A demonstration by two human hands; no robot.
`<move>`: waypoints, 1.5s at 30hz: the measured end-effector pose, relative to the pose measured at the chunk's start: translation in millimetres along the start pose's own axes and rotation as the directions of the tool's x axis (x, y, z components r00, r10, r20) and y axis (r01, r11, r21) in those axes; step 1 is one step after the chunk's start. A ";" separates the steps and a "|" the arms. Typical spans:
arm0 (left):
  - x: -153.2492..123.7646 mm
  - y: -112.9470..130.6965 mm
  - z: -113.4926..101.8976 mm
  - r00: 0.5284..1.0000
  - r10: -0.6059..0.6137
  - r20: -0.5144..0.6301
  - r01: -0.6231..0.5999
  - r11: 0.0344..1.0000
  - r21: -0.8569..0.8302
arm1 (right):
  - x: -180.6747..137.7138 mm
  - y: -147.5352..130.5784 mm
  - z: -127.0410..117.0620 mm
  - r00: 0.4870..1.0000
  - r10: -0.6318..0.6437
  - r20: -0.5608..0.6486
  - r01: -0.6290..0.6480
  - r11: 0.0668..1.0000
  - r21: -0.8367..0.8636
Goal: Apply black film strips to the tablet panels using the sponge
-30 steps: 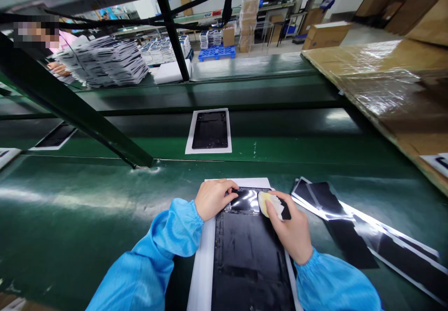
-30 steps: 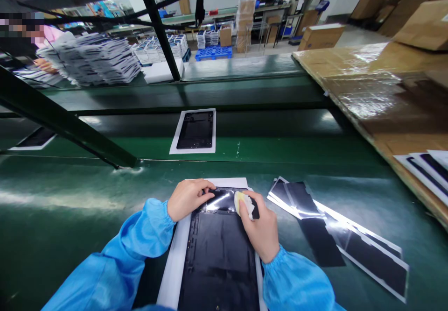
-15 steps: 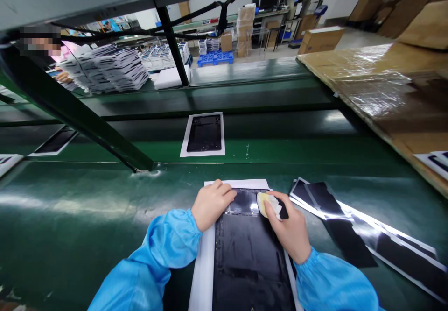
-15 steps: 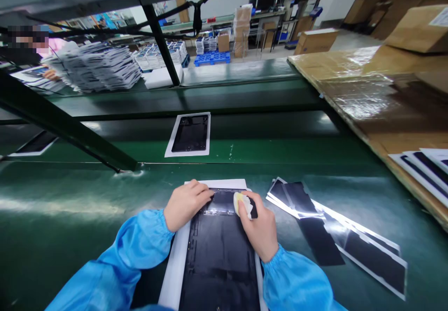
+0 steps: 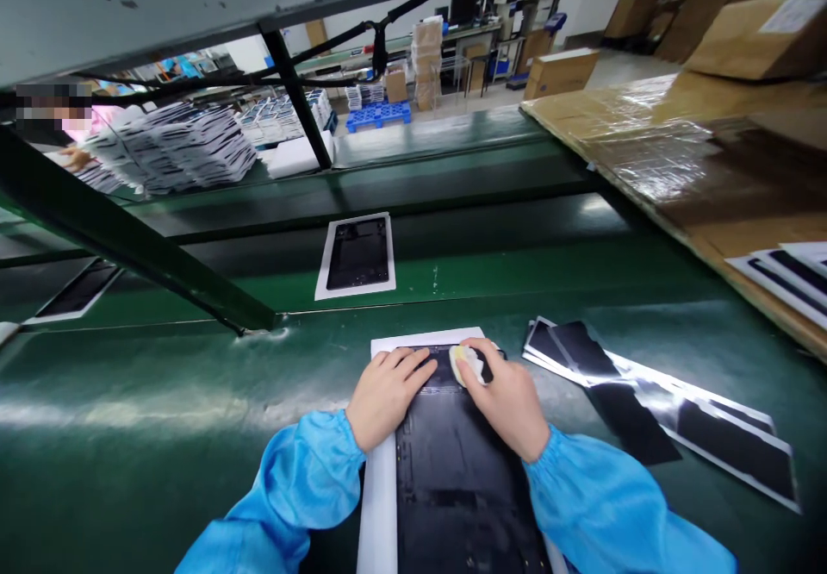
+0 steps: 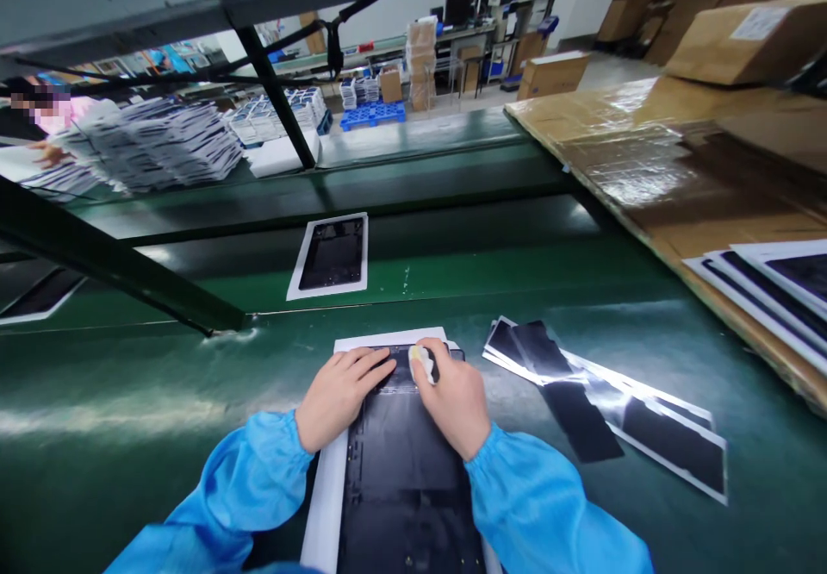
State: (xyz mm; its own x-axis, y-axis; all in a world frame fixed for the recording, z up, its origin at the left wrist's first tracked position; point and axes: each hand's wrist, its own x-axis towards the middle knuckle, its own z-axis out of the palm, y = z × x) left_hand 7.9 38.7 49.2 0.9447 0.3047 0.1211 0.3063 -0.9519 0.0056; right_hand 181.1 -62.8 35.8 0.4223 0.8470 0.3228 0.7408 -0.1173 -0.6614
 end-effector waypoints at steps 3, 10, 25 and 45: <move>-1.8 -5.2 -2.0 0.999 0.027 0.034 -0.026 0.999 -0.026 | 3.8 -2.1 3.0 0.999 -0.030 0.042 0.031 0.999 -0.010; -10.1 -13.4 -11.7 0.990 0.106 0.095 -0.096 0.990 -0.106 | -1.8 11.3 -14.3 0.999 0.032 -0.008 -0.033 0.997 -0.071; -8.1 -12.1 -7.6 0.994 0.082 0.077 -0.073 0.991 -0.113 | -13.9 7.3 -16.6 0.999 -0.049 -0.005 0.049 0.997 -0.067; 20.3 26.3 1.6 0.977 0.180 -0.112 -0.184 0.983 -0.027 | -22.0 30.5 -22.0 0.841 0.500 -0.207 -0.259 0.708 0.657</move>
State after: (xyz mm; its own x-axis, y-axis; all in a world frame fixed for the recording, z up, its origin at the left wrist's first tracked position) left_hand 35.3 19.8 50.3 0.9652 0.1228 0.2310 0.1239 -0.9922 0.0099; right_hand 205.8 -96.4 23.4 0.8336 0.5464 0.0814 0.0719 0.0388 -0.9967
